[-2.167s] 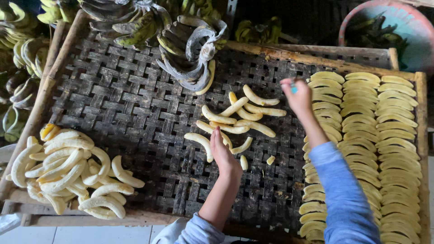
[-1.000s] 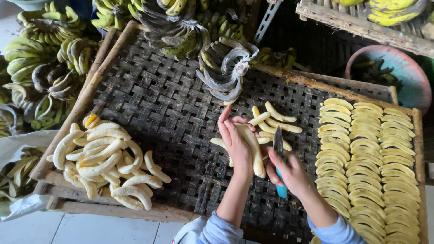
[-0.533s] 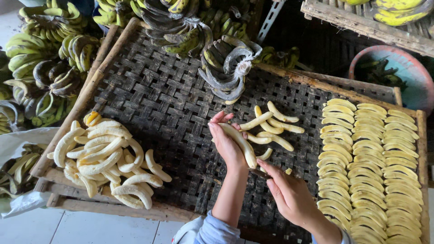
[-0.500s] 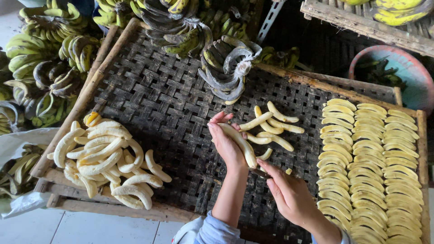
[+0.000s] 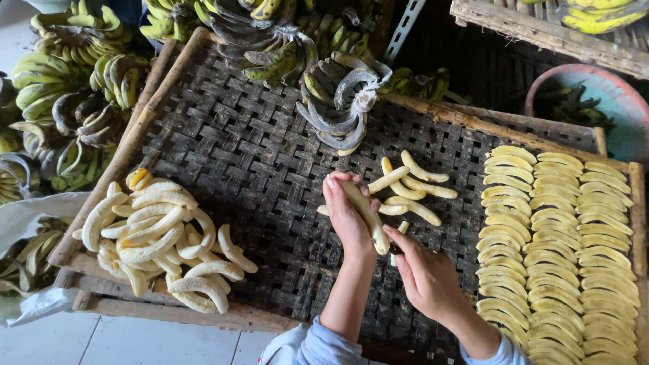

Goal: The person sits at a woven bamboo tray and picks up peeled bananas one at a time, placing them in neat rows on the right side of the tray. A pile of peeled bananas sits on the left, and the person occasionally uses a small knife to trim or handle a banana before arranging it.

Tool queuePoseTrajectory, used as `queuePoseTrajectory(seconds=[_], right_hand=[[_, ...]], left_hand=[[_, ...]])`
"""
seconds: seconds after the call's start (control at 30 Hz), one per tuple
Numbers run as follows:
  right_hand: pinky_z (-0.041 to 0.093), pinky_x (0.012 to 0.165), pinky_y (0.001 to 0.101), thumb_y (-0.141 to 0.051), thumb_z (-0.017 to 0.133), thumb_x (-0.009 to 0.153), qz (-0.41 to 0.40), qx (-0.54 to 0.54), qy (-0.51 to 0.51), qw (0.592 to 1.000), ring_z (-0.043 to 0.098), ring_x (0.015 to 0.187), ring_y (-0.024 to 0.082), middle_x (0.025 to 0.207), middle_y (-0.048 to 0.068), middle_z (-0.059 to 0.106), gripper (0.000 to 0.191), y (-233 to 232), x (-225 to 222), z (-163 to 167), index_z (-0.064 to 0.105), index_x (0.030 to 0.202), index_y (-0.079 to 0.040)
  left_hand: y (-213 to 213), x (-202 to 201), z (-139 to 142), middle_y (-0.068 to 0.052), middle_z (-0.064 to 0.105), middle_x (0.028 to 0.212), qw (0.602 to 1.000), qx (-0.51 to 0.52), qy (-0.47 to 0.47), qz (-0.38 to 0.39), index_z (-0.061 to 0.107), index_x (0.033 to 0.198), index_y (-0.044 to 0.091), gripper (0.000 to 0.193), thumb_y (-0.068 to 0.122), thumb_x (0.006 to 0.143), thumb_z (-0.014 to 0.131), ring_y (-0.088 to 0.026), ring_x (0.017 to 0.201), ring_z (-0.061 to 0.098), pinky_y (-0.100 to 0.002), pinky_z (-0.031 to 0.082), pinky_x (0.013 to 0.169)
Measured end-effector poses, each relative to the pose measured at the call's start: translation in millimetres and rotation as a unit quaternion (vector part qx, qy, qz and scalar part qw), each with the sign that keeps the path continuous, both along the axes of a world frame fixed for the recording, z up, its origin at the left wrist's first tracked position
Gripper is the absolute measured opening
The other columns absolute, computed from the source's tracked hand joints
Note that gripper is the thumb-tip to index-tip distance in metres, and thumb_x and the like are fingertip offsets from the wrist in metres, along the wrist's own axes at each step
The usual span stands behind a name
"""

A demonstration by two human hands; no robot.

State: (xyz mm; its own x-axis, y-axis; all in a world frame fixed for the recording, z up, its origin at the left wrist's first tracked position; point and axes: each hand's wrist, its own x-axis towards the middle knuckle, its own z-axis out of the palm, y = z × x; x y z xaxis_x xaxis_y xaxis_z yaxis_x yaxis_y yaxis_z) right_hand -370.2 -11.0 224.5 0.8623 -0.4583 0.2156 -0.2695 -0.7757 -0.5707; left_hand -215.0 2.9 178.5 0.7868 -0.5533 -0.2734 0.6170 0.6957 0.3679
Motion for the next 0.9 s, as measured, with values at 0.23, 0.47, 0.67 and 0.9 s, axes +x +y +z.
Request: queuePoseTrajectory(seconds=[0.23,0.47,0.67,0.9], right_hand=[[0.060,0.065,0.0407,-0.008,0.054,0.097,-0.021,-0.045,0.002,0.999,0.076,0.081,0.033,0.117,0.020,0.073,0.048,-9,9,-15,0.050,0.144,-0.007],[0.061,0.072,0.0420,-0.009,0.056,0.097,-0.026,-0.062,0.001,0.998,0.075,0.089,0.034,0.121,0.020,0.071,0.051,-25,14,-29,0.048,0.147,-0.010],[0.060,0.075,0.0436,-0.009,0.057,0.096,-0.024,-0.144,-0.026,0.989,0.072,0.099,0.037,0.123,0.017,0.071,0.053,-41,17,-36,0.046,0.148,-0.013],[0.055,0.057,0.0408,-0.007,0.062,0.096,-0.038,-0.171,-0.008,0.985,0.072,0.074,0.032,0.103,0.011,0.072,0.056,-58,10,-48,0.047,0.148,-0.018]], left_hand=[[-3,-6,-2,-0.003,0.056,0.096,1.000,-0.008,0.018,-0.016,0.049,0.106,0.014,0.025,0.038,0.111,0.043,-0.012,0.073,0.053,-0.025,0.045,0.055],[-12,-10,-14,-0.008,0.057,0.093,0.998,-0.036,0.011,-0.050,0.050,0.105,0.009,0.027,0.034,0.112,0.042,-0.017,0.073,0.060,-0.040,0.060,0.078],[-20,-16,-34,-0.008,0.059,0.089,0.993,-0.057,0.001,-0.104,0.052,0.106,0.006,0.028,0.031,0.112,0.042,-0.021,0.079,0.066,-0.046,0.060,0.095],[-27,-24,-63,-0.010,0.065,0.088,0.970,-0.098,0.088,-0.206,0.056,0.097,0.003,0.029,0.025,0.113,0.044,-0.032,0.109,0.070,-0.039,0.056,0.094]])
